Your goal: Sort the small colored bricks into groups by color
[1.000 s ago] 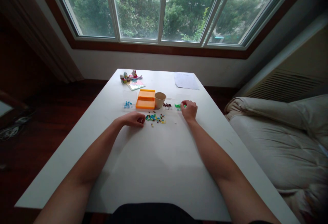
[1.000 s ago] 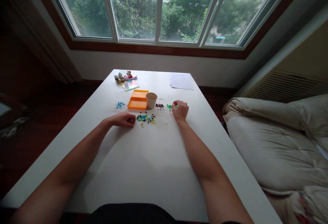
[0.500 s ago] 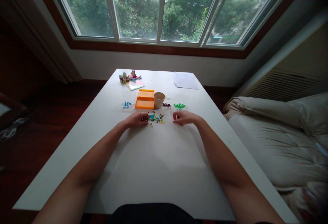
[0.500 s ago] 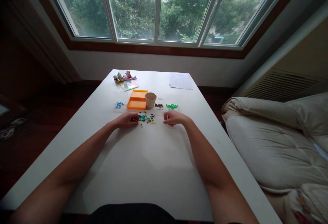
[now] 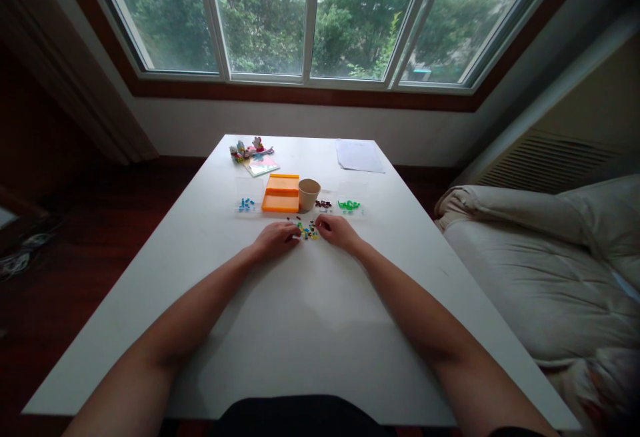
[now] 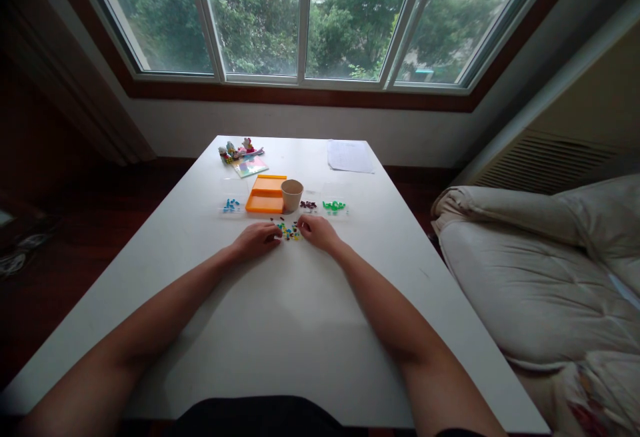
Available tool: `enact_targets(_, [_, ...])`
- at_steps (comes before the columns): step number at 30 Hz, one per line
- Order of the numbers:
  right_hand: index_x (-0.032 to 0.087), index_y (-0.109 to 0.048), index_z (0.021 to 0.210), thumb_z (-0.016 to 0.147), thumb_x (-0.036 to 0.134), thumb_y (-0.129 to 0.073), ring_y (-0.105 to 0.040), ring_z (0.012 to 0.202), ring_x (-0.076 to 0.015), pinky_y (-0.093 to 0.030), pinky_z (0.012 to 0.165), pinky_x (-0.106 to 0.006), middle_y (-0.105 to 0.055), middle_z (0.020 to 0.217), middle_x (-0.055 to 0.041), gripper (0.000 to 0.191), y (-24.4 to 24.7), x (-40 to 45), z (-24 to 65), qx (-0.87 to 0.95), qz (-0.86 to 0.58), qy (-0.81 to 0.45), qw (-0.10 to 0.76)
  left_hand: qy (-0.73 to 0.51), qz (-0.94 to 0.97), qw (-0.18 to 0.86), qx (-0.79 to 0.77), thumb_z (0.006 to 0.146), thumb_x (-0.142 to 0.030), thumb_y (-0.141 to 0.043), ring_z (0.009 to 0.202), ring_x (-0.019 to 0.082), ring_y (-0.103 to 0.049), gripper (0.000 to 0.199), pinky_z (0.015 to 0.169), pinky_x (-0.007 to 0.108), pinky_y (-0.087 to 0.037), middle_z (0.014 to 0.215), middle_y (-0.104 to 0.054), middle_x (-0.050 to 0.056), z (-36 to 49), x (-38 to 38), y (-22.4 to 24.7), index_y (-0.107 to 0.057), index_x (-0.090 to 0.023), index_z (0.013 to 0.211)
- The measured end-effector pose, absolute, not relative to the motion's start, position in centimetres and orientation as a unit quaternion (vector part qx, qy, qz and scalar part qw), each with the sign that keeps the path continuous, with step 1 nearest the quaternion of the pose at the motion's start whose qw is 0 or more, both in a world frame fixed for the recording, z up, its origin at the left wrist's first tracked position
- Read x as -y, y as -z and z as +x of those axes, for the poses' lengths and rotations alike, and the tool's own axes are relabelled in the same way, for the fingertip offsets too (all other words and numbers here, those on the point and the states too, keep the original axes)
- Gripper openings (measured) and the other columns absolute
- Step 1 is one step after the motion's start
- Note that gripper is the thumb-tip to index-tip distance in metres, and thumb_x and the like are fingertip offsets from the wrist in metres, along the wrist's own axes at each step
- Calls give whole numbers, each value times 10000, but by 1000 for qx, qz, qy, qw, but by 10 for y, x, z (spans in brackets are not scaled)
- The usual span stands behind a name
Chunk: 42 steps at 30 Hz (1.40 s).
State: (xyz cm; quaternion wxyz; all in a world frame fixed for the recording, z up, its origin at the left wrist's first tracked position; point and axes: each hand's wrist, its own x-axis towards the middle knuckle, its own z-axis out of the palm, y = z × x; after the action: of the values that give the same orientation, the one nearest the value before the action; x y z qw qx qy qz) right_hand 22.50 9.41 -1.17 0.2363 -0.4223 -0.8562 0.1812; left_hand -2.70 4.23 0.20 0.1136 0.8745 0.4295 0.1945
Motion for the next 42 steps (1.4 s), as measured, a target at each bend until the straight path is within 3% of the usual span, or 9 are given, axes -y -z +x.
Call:
enact_targets(6, [202,-647,925,879,244,-615,-490,686,-134,-348,652,-235,-598,781,-5,70,15,-78,213,868,-394,-146,264,-239,861,106,-436,892,-251,-567,730,144,-576,135,671,239,-401,882,-667,30,-29,-46,3,-694,-225,931])
enact_targets(13, [219,-647,1001,919,241,-602,-535,903,-193,-409,808,-290,-615,946,-56,96,13,-67,202,899,-347,-72,256,-301,792,77,-525,926,-257,-532,766,159,-589,171,717,265,-423,881,-689,41,-44,-54,3,-694,-206,942])
enact_targets(21, [264,-668,1191,943,301,-596,-506,992,-241,-402,885,-378,-618,1076,-92,261,8,-50,185,939,-274,-9,206,-278,761,94,-579,889,-214,-541,850,182,-609,191,781,292,-459,931,-691,49,-50,-60,7,-701,-205,993])
enact_targets(28, [252,-706,1052,977,295,-546,-503,977,-230,-395,880,-365,-626,1041,-87,182,7,-49,184,942,-261,-9,211,-258,775,99,-568,929,-234,-520,964,203,-604,276,863,312,-466,1069,-671,68,-50,-60,9,-708,-236,1131])
enact_targets(32, [234,-706,982,981,280,-542,-501,955,-218,-395,884,-356,-628,1016,-81,170,8,-50,183,937,-267,-22,224,-240,784,84,-566,955,-251,-489,955,210,-593,315,846,316,-463,1040,-649,71,-50,-61,10,-694,-258,1193])
enact_targets(42, [220,-684,1010,1001,278,-503,-553,964,-219,-401,908,-359,-684,982,-78,190,7,-57,189,914,-285,-86,275,-234,801,88,-545,943,-211,-479,937,209,-584,274,824,312,-456,1024,-645,63,-52,-59,6,-711,-252,1083])
